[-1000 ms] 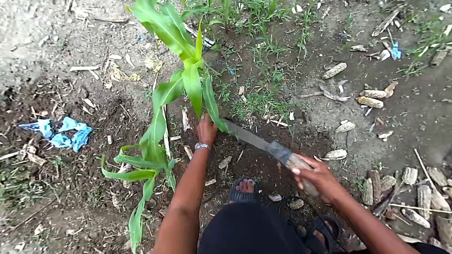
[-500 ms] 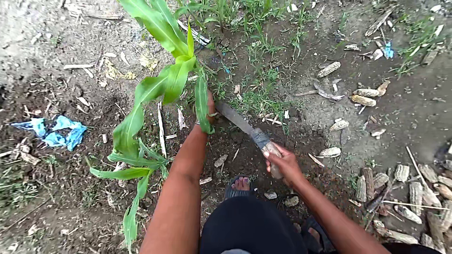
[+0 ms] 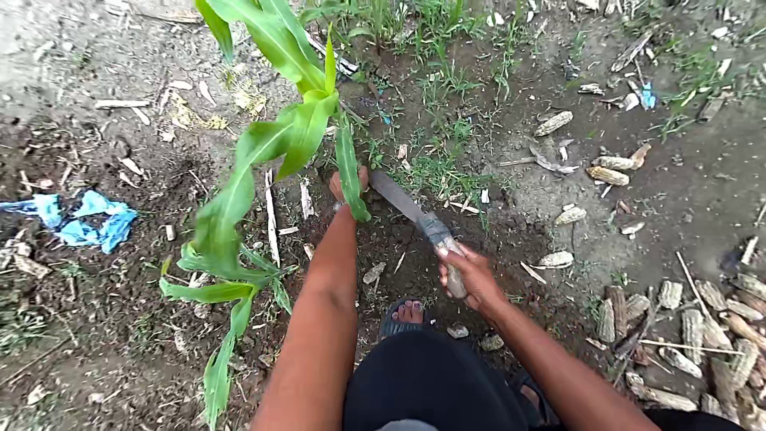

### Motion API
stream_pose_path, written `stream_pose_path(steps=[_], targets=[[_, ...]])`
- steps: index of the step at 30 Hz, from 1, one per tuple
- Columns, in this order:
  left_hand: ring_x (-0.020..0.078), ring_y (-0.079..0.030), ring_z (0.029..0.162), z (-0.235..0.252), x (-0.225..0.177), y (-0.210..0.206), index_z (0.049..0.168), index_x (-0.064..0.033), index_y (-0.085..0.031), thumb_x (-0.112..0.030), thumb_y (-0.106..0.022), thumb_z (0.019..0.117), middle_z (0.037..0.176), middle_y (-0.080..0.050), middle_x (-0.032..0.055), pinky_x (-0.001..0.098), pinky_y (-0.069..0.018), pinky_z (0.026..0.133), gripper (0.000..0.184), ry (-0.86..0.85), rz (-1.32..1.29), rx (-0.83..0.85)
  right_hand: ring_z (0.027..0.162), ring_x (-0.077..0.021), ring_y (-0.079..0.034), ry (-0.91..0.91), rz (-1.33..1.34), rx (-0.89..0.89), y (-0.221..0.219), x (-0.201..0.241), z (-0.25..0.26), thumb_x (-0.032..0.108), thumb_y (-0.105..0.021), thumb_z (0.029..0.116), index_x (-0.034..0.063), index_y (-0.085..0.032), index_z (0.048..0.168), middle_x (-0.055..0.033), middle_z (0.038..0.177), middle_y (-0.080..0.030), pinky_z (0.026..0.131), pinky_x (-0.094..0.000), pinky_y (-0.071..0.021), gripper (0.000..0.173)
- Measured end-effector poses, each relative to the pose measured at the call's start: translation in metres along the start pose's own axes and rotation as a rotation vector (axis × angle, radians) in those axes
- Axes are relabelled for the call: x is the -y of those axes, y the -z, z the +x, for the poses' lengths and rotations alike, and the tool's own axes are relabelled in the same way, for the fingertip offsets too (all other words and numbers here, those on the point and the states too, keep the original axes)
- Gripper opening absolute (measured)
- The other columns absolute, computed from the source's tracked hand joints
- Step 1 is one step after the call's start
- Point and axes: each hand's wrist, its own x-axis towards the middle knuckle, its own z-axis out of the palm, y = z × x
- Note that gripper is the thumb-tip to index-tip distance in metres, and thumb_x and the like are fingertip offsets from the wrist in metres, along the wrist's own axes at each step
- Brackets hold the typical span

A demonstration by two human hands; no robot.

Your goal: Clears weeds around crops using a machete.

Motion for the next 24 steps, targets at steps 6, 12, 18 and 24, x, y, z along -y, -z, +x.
stream_pose_path(steps=[6, 12, 18, 24], targets=[[0.0499, -0.067, 0.11, -0.084, 0.017, 0.003, 0.122, 0.0, -0.068, -0.049, -0.052, 0.1039, 0.113, -0.07, 0.0308, 0.0715, -0.051, 0.09, 0.055, -0.057, 0.0, 0.046, 0.055, -0.0168, -0.063, 0.156, -0.17, -0.026, 0.052, -0.01, -0.07, 0.017, -0.069, 0.0892, -0.0037, -0.056, 0.14, -0.0091, 0.078, -0.069, 0.051, -0.0324, -0.0572, 0.056], [0.0476, -0.071, 0.107, -0.07, -0.012, 0.011, 0.124, -0.0052, -0.072, -0.036, -0.057, 0.1032, 0.113, -0.074, 0.0254, 0.0697, -0.0513, 0.091, 0.04, -0.203, -0.024, 0.036, 0.045, -0.014, -0.059, 0.02, 0.083, -0.09, 0.087, -0.001, -0.106, 0.023, -0.062, 0.0908, 0.0044, -0.06, 0.122, -0.0068, 0.063, -0.062, 0.039, -0.0285, -0.0512, 0.036], [0.0501, -0.068, 0.113, -0.023, -0.1, 0.037, 0.166, -0.0084, -0.015, -0.043, -0.044, 0.1109, 0.118, -0.07, 0.0319, 0.0657, -0.0492, 0.1, 0.071, -0.189, 0.269, 0.245, 0.047, -0.0175, -0.058, -0.042, 0.045, -0.12, 0.021, -0.007, -0.004, 0.018, -0.056, 0.1056, 0.0011, -0.053, 0.139, -0.0099, 0.066, -0.061, 0.039, -0.0318, -0.0502, 0.037], [0.0512, -0.064, 0.121, -0.008, -0.1, 0.023, 0.14, 0.0058, -0.053, -0.04, -0.036, 0.1129, 0.123, -0.066, 0.0354, 0.0662, -0.0485, 0.102, 0.056, -0.103, 0.374, 0.185, 0.048, -0.0181, -0.06, 0.095, -0.009, -0.084, 0.027, -0.016, -0.002, 0.012, -0.065, 0.0992, -0.0034, -0.051, 0.142, -0.0108, 0.067, -0.064, 0.041, -0.032, -0.0529, 0.048]])
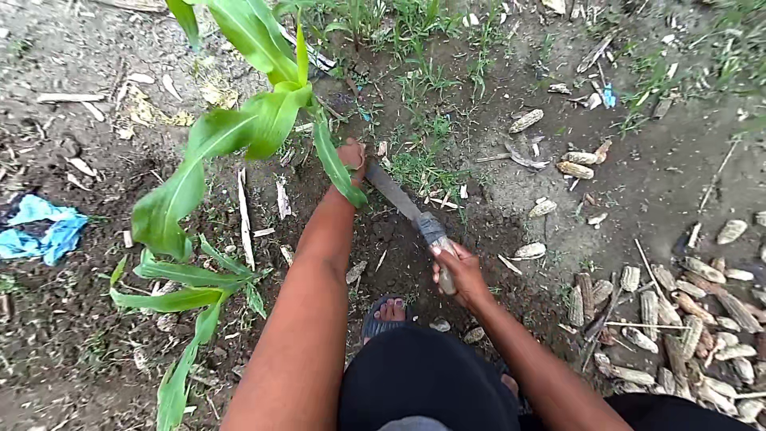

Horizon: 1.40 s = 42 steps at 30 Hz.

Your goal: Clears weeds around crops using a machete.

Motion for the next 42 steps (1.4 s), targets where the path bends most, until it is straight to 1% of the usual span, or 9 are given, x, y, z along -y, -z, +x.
stream_pose_path(steps=[5, 9, 15, 24, 28, 30, 34, 37, 42], targets=[[0.0467, -0.066, 0.121, -0.016, 0.012, 0.007, 0.126, 0.0064, -0.066, -0.026, -0.034, 0.1117, 0.124, -0.068, 0.0313, 0.0641, -0.0488, 0.103, 0.047, 0.004, -0.15, -0.024, 0.09, -0.016, -0.073, 0.404, -0.678, 0.041, 0.004, 0.011, -0.027, 0.017, -0.078, 0.0854, -0.003, -0.053, 0.145, -0.0157, 0.122, -0.071, 0.081, -0.0343, -0.0615, 0.068], [0.0463, -0.068, 0.115, -0.034, 0.027, 0.0, 0.12, 0.0058, -0.067, -0.025, -0.04, 0.1095, 0.117, -0.07, 0.0313, 0.0643, -0.0505, 0.1, 0.042, -0.04, -0.19, -0.037, 0.111, -0.0264, -0.071, 0.54, -0.907, 0.094, 0.037, 0.009, -0.048, 0.022, -0.076, 0.0868, 0.0023, -0.055, 0.146, -0.0165, 0.129, -0.069, 0.097, -0.0473, -0.0567, 0.066], [0.0442, -0.067, 0.116, -0.034, 0.036, -0.007, 0.12, 0.0067, -0.067, -0.024, -0.04, 0.111, 0.117, -0.07, 0.0305, 0.0623, -0.0481, 0.102, 0.042, -0.022, -0.384, -0.076, 0.051, -0.0153, -0.063, 0.132, -0.031, -0.004, 0.109, 0.007, -0.094, 0.015, -0.074, 0.0811, -0.0017, -0.059, 0.136, -0.0081, 0.074, -0.069, 0.048, -0.0306, -0.0565, 0.06], [0.0427, -0.067, 0.12, -0.029, 0.037, -0.012, 0.125, 0.0002, -0.069, -0.03, -0.042, 0.1097, 0.123, -0.07, 0.027, 0.0641, -0.0488, 0.104, 0.043, 0.001, -0.328, -0.086, 0.054, -0.0173, -0.063, 0.167, -0.194, 0.019, -0.012, 0.038, 0.032, 0.01, -0.068, 0.0957, -0.0022, -0.056, 0.138, -0.0094, 0.074, -0.067, 0.05, -0.0338, -0.0582, 0.045], [0.0432, -0.068, 0.115, -0.027, 0.04, -0.023, 0.121, -0.0008, -0.07, -0.032, -0.041, 0.1087, 0.118, -0.072, 0.0261, 0.0671, -0.0513, 0.096, 0.045, 0.038, -0.383, -0.085, 0.095, -0.0255, -0.073, 0.509, -0.918, 0.084, 0.015, 0.04, 0.007, 0.028, -0.075, 0.0898, 0.0031, -0.055, 0.146, -0.0161, 0.115, -0.073, 0.087, -0.0469, -0.0593, 0.065], [0.0436, -0.07, 0.108, -0.027, 0.05, -0.04, 0.114, 0.0001, -0.071, -0.032, -0.043, 0.1072, 0.11, -0.072, 0.0263, 0.0676, -0.0522, 0.089, 0.043, 0.026, -0.457, -0.15, 0.091, -0.0377, -0.074, 0.732, -1.14, 0.115, 0.041, 0.032, -0.017, 0.034, -0.073, 0.0886, 0.0023, -0.059, 0.143, -0.0215, 0.109, -0.074, 0.08, -0.0593, -0.0587, 0.064], [0.0447, -0.066, 0.114, -0.052, 0.079, -0.063, 0.122, 0.0021, -0.067, -0.041, -0.046, 0.105, 0.116, -0.07, 0.0287, 0.0667, -0.0498, 0.096, 0.051, 0.133, -0.607, -0.154, 0.101, -0.0168, -0.074, 0.679, -0.984, 0.141, 0.081, 0.027, -0.069, 0.035, -0.075, 0.087, 0.0002, -0.063, 0.137, -0.0137, 0.119, -0.074, 0.09, -0.0365, -0.0603, 0.062], [0.0505, -0.067, 0.107, -0.118, 0.115, -0.048, 0.127, -0.0034, -0.067, -0.044, -0.046, 0.1084, 0.113, -0.069, 0.0303, 0.0721, -0.0512, 0.089, 0.049, 0.254, -0.677, -0.257, 0.065, -0.0076, -0.069, 0.383, -0.483, 0.101, 0.085, 0.028, -0.081, 0.025, -0.079, 0.0817, -0.0022, -0.062, 0.136, -0.0038, 0.097, -0.076, 0.058, -0.0256, -0.0608, 0.064], [0.0502, -0.067, 0.109, -0.152, 0.158, -0.063, 0.12, 0.0013, -0.07, -0.037, -0.043, 0.1105, 0.107, -0.072, 0.0303, 0.0687, -0.0489, 0.097, 0.048, 0.401, -0.453, -0.344, 0.051, -0.013, -0.059, 0.05, -0.188, 0.237, -0.002, 0.04, -0.015, 0.026, -0.059, 0.0917, 0.0018, -0.051, 0.139, -0.0024, 0.071, -0.063, 0.045, -0.0289, -0.0524, 0.054]])
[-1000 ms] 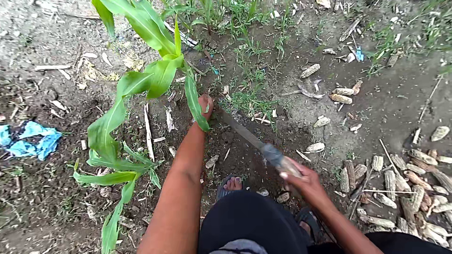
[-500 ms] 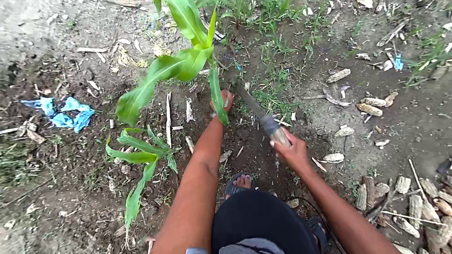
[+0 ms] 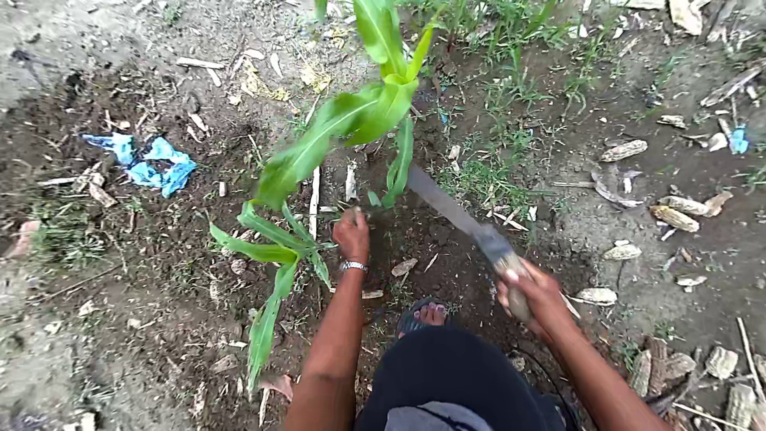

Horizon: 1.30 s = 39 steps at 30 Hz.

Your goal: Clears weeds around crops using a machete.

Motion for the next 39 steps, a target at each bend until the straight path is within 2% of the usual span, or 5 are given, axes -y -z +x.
stream_pose_path(steps=[7, 16, 22, 29, 39], targets=[[0.0431, -0.068, 0.112, 0.006, -0.01, -0.019, 0.122, -0.0098, -0.075, -0.043, -0.046, 0.1064, 0.112, -0.074, 0.0232, 0.0618, -0.0488, 0.101, 0.046, -0.1, 0.284, 0.164, 0.056, -0.0163, -0.061, 0.113, -0.119, 0.092, -0.155, 0.02, 0.132, 0.026, -0.066, 0.1001, 0.0106, -0.056, 0.142, -0.008, 0.081, -0.066, 0.051, -0.0331, -0.0557, 0.046], [0.0432, -0.07, 0.102, 0.008, -0.01, -0.02, 0.108, -0.0062, -0.075, -0.037, -0.048, 0.1034, 0.099, -0.075, 0.0223, 0.062, -0.0506, 0.093, 0.041, -0.163, 0.321, 0.194, 0.046, -0.0135, -0.06, -0.096, 0.156, -0.007, -0.029, 0.005, 0.021, 0.025, -0.056, 0.0954, 0.0045, -0.055, 0.127, -0.0042, 0.066, -0.063, 0.039, -0.0277, -0.0512, 0.038], [0.0429, -0.07, 0.104, 0.007, -0.006, -0.023, 0.115, -0.0056, -0.073, -0.036, -0.044, 0.1046, 0.1, -0.075, 0.0221, 0.0608, -0.05, 0.097, 0.044, -0.2, 0.329, 0.167, 0.047, -0.0154, -0.056, -0.164, 0.081, -0.005, -0.106, 0.019, 0.107, 0.026, -0.051, 0.107, 0.0084, -0.057, 0.133, -0.0074, 0.069, -0.06, 0.04, -0.0301, -0.0498, 0.032], [0.0432, -0.07, 0.104, 0.005, -0.005, -0.021, 0.117, -0.0049, -0.073, -0.038, -0.041, 0.1057, 0.101, -0.074, 0.023, 0.0615, -0.0502, 0.096, 0.047, -0.228, 0.318, 0.152, 0.097, -0.0245, -0.074, 0.684, -0.842, 0.092, -0.05, 0.005, 0.08, 0.037, -0.076, 0.0886, 0.0079, -0.065, 0.138, -0.0148, 0.116, -0.074, 0.085, -0.0496, -0.06, 0.058], [0.0421, -0.07, 0.108, 0.009, -0.014, -0.02, 0.115, -0.0046, -0.075, -0.035, -0.044, 0.1034, 0.102, -0.076, 0.022, 0.0596, -0.0485, 0.098, 0.045, -0.16, 0.363, 0.177, 0.051, -0.0139, -0.058, -0.099, 0.042, 0.052, -0.098, 0.011, 0.1, 0.025, -0.052, 0.1048, 0.0073, -0.055, 0.136, -0.005, 0.072, -0.062, 0.045, -0.0299, -0.0522, 0.036]])
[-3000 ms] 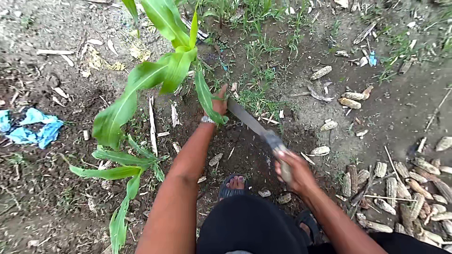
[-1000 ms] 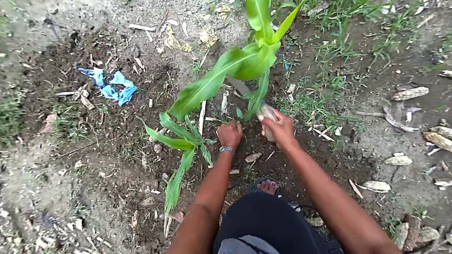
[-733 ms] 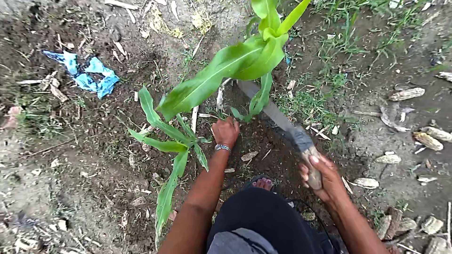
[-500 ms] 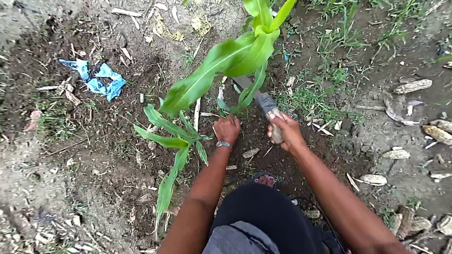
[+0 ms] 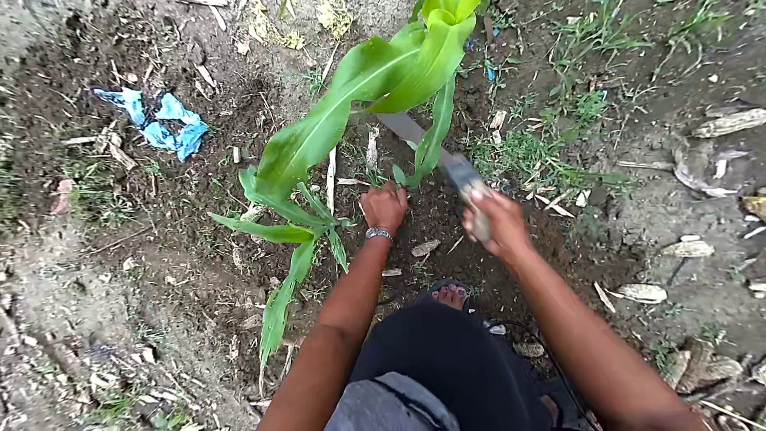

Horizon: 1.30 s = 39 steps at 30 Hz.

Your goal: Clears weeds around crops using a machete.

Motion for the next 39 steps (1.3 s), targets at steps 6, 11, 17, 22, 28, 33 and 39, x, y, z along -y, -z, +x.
stream_pose_path(steps=[6, 11, 17, 22, 28, 33, 39], targets=[[0.0421, -0.07, 0.107, -0.001, 0.002, 0.006, 0.115, -0.0057, -0.075, -0.034, -0.046, 0.1034, 0.102, -0.076, 0.0224, 0.0594, -0.0491, 0.099, 0.042, 0.003, 0.003, 0.016, 0.065, -0.0207, -0.067, 0.383, -0.535, 0.08, -0.019, -0.004, 0.008, 0.024, -0.073, 0.0949, 0.0085, -0.056, 0.145, -0.0134, 0.098, -0.072, 0.06, -0.0417, -0.0601, 0.056], [0.0417, -0.071, 0.106, -0.001, 0.005, 0.004, 0.113, -0.0058, -0.076, -0.035, -0.049, 0.1014, 0.102, -0.077, 0.0208, 0.0605, -0.0507, 0.096, 0.041, -0.03, -0.024, -0.032, 0.065, -0.0105, -0.068, 0.417, -0.445, 0.132, 0.038, -0.02, -0.038, 0.026, -0.073, 0.0905, -0.0018, -0.062, 0.134, -0.0053, 0.094, -0.074, 0.058, -0.0295, -0.0608, 0.053], [0.039, -0.07, 0.109, -0.001, 0.002, 0.003, 0.121, -0.0087, -0.074, -0.037, -0.057, 0.1014, 0.107, -0.076, 0.0186, 0.0605, -0.0507, 0.101, 0.039, -0.015, -0.056, 0.006, 0.052, -0.0138, -0.06, 0.062, -0.209, 0.132, -0.06, 0.011, 0.038, 0.027, -0.058, 0.1045, 0.0107, -0.06, 0.133, -0.0025, 0.074, -0.064, 0.046, -0.0307, -0.0537, 0.033], [0.0308, -0.069, 0.115, 0.008, 0.009, 0.009, 0.127, -0.0144, -0.073, -0.039, -0.052, 0.1044, 0.113, -0.077, 0.0112, 0.054, -0.0495, 0.104, 0.039, -0.045, -0.057, 0.155, 0.053, -0.0122, -0.062, 0.099, -0.27, 0.188, -0.069, 0.016, 0.055, 0.026, -0.058, 0.1027, 0.0106, -0.059, 0.129, 0.0008, 0.075, -0.065, 0.045, -0.0301, -0.0549, 0.03], [0.0296, -0.069, 0.115, 0.013, 0.008, 0.007, 0.131, -0.0174, -0.071, -0.041, -0.047, 0.1058, 0.112, -0.077, 0.01, 0.0527, -0.0494, 0.103, 0.042, -0.057, -0.052, 0.199, 0.045, -0.0096, -0.058, -0.109, -0.011, 0.193, -0.018, -0.027, 0.045, 0.036, -0.04, 0.1094, 0.018, -0.055, 0.118, 0.0035, 0.065, -0.061, 0.036, -0.0263, -0.0493, 0.024], [0.0308, -0.067, 0.118, 0.015, 0.012, 0.012, 0.133, -0.0154, -0.069, -0.042, -0.049, 0.1063, 0.115, -0.076, 0.0114, 0.0528, -0.0483, 0.105, 0.043, -0.094, -0.081, 0.241, 0.049, -0.0129, -0.06, 0.049, -0.15, 0.161, -0.104, 0.003, 0.091, 0.033, -0.057, 0.1046, 0.0125, -0.056, 0.12, -0.0005, 0.073, -0.063, 0.041, -0.0306, -0.0534, 0.025], [0.0341, -0.071, 0.112, 0.009, 0.017, 0.004, 0.126, -0.0105, -0.074, -0.033, -0.058, 0.1031, 0.109, -0.077, 0.0161, 0.054, -0.0511, 0.104, 0.036, -0.107, -0.219, 0.106, 0.092, -0.0493, -0.07, 0.817, -1.064, 0.15, -0.044, 0.026, 0.043, 0.035, -0.071, 0.0892, -0.002, -0.067, 0.13, -0.0317, 0.106, -0.071, 0.079, -0.0691, -0.0511, 0.055]])
